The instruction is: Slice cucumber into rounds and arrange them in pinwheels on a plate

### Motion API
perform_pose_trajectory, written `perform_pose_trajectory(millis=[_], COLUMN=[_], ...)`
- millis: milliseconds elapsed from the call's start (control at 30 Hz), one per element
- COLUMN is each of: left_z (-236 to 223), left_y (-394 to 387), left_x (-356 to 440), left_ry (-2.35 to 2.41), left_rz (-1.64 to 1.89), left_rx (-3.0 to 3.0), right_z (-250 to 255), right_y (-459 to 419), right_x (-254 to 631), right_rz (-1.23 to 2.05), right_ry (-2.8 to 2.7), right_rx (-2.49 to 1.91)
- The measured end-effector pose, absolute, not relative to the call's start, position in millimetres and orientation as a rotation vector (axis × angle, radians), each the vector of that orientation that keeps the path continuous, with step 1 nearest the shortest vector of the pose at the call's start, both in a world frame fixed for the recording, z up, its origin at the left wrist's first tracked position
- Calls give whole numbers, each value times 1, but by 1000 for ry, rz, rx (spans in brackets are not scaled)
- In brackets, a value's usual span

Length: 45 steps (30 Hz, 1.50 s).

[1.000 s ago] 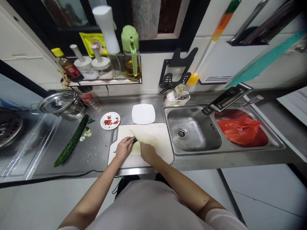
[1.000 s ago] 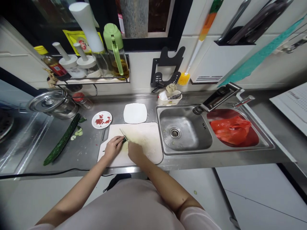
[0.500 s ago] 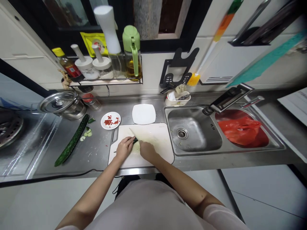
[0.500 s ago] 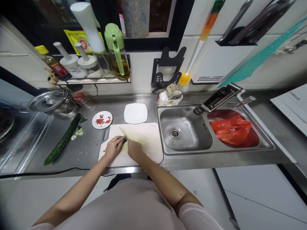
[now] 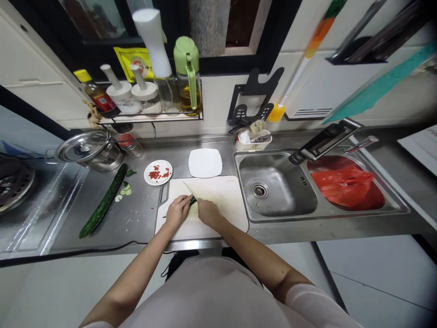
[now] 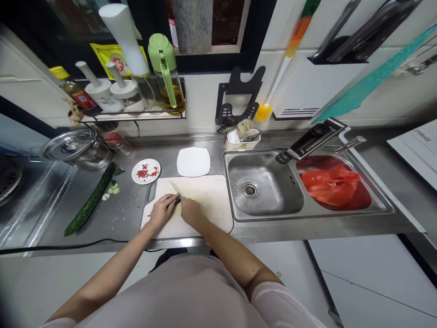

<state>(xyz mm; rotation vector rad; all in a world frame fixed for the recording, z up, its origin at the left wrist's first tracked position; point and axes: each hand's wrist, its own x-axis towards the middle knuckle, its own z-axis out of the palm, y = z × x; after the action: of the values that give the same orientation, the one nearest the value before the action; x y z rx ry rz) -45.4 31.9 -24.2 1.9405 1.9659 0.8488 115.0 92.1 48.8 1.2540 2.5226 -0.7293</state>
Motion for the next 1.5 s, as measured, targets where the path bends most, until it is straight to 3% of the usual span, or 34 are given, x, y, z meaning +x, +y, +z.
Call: perform_pose_trajectory(millis=[1500], left_z=[-24], left_y=[32], left_x=[-45], left_ry=[1988], left_rz=[844], left_rx=[1891], right_z=[30], right_y=[83], right_x=[112], right_rz=[-720], right_ry=[2464], right_rx=[1333])
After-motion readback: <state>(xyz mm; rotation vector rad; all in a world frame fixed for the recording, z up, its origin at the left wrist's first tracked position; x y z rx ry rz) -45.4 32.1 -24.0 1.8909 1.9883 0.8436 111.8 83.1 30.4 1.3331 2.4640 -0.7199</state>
